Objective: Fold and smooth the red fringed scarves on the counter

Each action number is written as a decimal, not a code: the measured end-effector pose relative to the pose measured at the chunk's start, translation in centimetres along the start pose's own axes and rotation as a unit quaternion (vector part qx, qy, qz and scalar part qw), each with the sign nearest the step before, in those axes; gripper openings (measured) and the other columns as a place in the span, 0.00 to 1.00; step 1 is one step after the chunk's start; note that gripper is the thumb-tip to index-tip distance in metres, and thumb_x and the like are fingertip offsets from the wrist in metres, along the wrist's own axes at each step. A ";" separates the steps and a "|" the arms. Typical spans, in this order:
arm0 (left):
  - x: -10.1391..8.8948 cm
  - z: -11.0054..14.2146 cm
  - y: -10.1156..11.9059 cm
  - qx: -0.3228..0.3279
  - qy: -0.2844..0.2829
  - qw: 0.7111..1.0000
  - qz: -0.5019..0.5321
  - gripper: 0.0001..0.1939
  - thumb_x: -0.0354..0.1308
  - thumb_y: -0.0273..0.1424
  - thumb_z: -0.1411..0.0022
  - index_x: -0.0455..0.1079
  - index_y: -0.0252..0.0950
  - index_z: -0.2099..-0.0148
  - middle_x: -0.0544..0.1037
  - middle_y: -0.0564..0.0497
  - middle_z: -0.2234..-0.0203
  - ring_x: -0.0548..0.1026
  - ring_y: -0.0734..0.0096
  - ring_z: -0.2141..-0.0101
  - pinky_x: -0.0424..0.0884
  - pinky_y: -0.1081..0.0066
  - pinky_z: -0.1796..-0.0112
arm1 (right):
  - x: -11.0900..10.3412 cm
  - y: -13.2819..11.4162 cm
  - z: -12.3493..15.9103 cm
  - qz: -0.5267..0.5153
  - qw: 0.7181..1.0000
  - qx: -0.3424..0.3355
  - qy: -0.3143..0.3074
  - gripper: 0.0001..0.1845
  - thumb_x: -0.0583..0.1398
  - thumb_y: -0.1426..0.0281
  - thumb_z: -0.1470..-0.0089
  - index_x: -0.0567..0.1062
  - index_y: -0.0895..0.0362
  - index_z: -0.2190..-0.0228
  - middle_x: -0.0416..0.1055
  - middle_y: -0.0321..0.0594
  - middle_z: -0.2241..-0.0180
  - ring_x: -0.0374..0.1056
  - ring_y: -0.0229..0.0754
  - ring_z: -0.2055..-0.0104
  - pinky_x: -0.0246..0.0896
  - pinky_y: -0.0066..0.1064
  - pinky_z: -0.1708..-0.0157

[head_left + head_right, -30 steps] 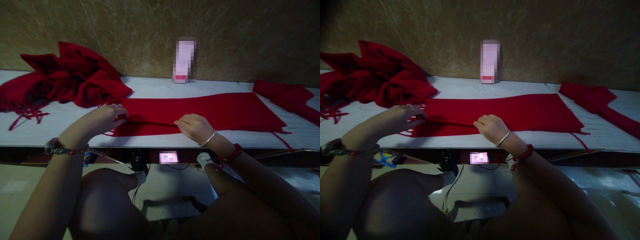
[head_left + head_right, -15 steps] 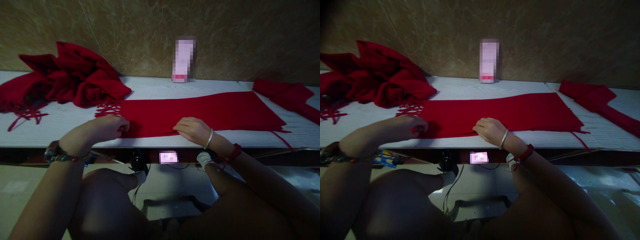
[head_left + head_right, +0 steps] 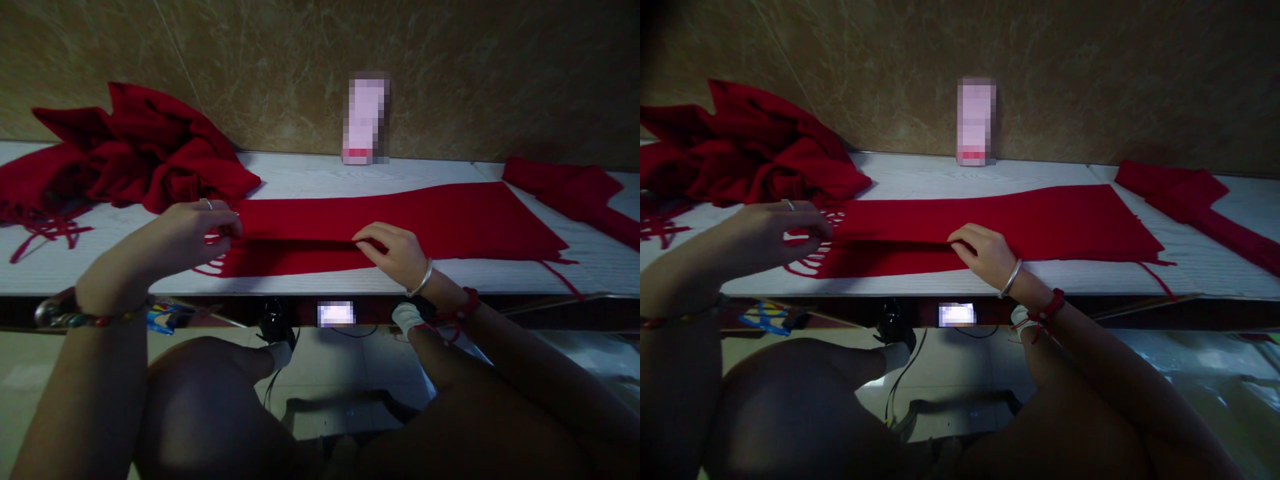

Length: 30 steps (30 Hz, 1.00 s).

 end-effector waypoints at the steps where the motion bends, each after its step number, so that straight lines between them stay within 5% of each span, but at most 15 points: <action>1: 0.0 0.2 0.0 0.004 0.002 1.000 0.006 0.13 0.46 0.31 0.47 0.71 0.34 0.66 0.74 0.47 0.67 0.70 0.70 0.68 0.65 0.71 0.64 | -0.1 -0.1 0.0 -0.003 1.000 -0.004 -0.001 0.10 0.53 0.74 0.43 0.75 0.57 0.67 0.76 0.41 0.67 0.71 0.40 0.64 0.65 0.33 0.62; 6: 3.7 0.5 0.5 -0.010 -0.211 0.976 0.044 0.12 0.47 0.24 0.52 0.71 0.35 0.68 0.76 0.51 0.73 0.70 0.72 0.73 0.64 0.73 0.70 | 1.6 -0.8 0.7 0.016 0.990 -0.091 -0.107 0.11 0.52 0.74 0.42 0.75 0.58 0.68 0.76 0.43 0.63 0.71 0.42 0.58 0.64 0.35 0.57; 8: 4.5 0.3 0.9 -0.021 -0.245 0.968 0.046 0.13 0.47 0.22 0.53 0.71 0.35 0.68 0.76 0.51 0.73 0.70 0.72 0.74 0.63 0.74 0.71 | 2.0 -0.9 0.9 0.033 0.986 -0.108 -0.125 0.12 0.52 0.75 0.42 0.75 0.59 0.67 0.76 0.44 0.62 0.70 0.43 0.56 0.63 0.36 0.56; 16: 3.7 0.1 1.5 -0.049 -0.249 0.967 0.026 0.13 0.47 0.22 0.53 0.71 0.35 0.69 0.77 0.52 0.73 0.71 0.74 0.73 0.64 0.75 0.72 | 2.0 -0.3 1.0 0.027 0.987 -0.088 -0.134 0.12 0.51 0.73 0.41 0.75 0.57 0.65 0.76 0.43 0.60 0.69 0.42 0.54 0.63 0.38 0.55; 23: 3.7 0.1 0.3 -0.020 -0.212 0.976 0.041 0.13 0.48 0.22 0.50 0.71 0.34 0.64 0.78 0.50 0.69 0.72 0.72 0.70 0.66 0.73 0.68 | 1.0 0.0 0.8 -0.032 0.996 -0.012 -0.077 0.11 0.51 0.73 0.41 0.73 0.57 0.63 0.75 0.44 0.60 0.70 0.41 0.56 0.65 0.38 0.55; 30: 3.9 0.3 1.6 -0.014 -0.246 0.968 0.039 0.12 0.48 0.21 0.52 0.72 0.36 0.68 0.77 0.52 0.71 0.72 0.72 0.72 0.65 0.74 0.70 | 1.7 -0.4 1.1 -0.016 0.987 -0.082 -0.140 0.12 0.51 0.72 0.40 0.74 0.57 0.65 0.75 0.45 0.59 0.68 0.44 0.53 0.59 0.43 0.51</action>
Point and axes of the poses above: each hand's wrist, its own z-axis away from the middle knuckle, its own x-axis out of the palm, y = z × x, the point moved 6 cm from there along -z, towards the middle knuckle
